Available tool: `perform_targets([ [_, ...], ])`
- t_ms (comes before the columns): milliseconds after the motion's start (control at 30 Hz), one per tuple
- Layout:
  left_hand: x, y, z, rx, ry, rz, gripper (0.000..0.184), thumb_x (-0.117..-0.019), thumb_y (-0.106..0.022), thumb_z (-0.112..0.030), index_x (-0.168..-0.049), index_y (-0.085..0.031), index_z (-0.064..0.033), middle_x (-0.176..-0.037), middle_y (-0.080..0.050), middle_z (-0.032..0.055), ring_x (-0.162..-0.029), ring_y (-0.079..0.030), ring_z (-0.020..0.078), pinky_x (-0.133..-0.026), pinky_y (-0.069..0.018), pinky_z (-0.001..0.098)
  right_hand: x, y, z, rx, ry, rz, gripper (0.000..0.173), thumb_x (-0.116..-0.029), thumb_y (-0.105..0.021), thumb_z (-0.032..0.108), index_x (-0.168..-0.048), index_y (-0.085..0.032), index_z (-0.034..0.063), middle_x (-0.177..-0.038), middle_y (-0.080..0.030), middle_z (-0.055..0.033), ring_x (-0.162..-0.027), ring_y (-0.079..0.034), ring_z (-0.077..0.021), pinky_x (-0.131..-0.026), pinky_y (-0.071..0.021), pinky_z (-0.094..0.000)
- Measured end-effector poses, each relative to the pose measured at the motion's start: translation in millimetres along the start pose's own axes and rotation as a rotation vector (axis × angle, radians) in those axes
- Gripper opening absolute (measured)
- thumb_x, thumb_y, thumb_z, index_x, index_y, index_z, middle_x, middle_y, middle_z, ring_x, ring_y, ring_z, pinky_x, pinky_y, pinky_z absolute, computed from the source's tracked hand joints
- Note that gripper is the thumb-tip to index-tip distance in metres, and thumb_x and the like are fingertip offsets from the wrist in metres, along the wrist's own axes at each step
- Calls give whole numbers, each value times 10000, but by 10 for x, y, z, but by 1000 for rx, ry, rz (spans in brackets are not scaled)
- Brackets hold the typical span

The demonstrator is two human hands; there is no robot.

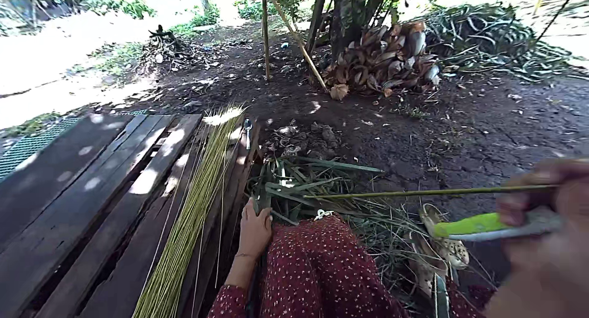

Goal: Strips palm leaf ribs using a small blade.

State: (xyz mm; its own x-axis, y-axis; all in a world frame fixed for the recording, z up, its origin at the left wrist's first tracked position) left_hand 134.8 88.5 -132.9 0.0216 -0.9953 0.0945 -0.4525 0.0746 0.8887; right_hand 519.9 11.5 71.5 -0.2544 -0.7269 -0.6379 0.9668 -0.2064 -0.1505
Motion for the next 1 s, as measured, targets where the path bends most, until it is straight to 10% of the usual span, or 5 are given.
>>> perform_targets([
  [233,335,859,-793,718,-537,-190,614,-1100,-327,-453,-1318,-616,42,-1331,-644,149,-1216,-630,166,-1026,-529,350,12,-488,-248,-79,-52,19,104,-1040,-590,284,-1130,-574,235,-884,-698,119,-597,-626,-3,-523,-538,-140],
  [400,697,974,-1057,254,-821,-417,274,-1031,-571,-254,-1044,-751,-49,-906,-758,75,-811,-727,139,-760,-585,266,16,-616,-384,-61,-106,-79,53,-1062,-520,217,-1111,-539,207,-858,-683,139,-573,-622,7,-506,-540,-135],
  [600,860,974,-1071,477,-719,-477,276,-1036,-543,-176,-937,-717,15,-810,-698,75,-717,-626,21,-709,-514,124,163,-860,-484,-190,-375,309,728,-904,-405,788,-1377,-570,260,-890,-715,156,-686,-649,5,-594,-543,-172],
  [767,957,958,-1192,794,-621,-306,292,-1052,-502,-196,-908,-667,-1,-752,-607,-37,-673,-535,-77,-623,-448,83,543,-1261,-490,-359,-470,763,516,-1091,-394,429,-1487,-484,110,-749,-570,165,-631,-508,75,-596,-448,-109],
  [1000,1059,960,-1332,833,-593,-338,288,-1048,-501,-178,-794,-562,-56,-692,-506,-68,-624,-473,-80,-569,-398,80,753,-1449,-437,-385,-460,804,435,-1089,-452,246,-1465,-507,33,-783,-534,155,-594,-415,107,-526,-370,-76],
])
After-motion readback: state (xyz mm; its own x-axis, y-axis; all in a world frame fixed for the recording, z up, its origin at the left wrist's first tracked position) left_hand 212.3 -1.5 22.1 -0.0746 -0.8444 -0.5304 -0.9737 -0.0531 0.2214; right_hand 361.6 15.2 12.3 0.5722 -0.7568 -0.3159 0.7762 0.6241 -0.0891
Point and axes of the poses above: each hand's wrist, its own x-axis away from the middle knuckle, its own y-axis out of the back of the hand, z = x × y, the point moved 3 cm from there along -x, towards the middle knuckle
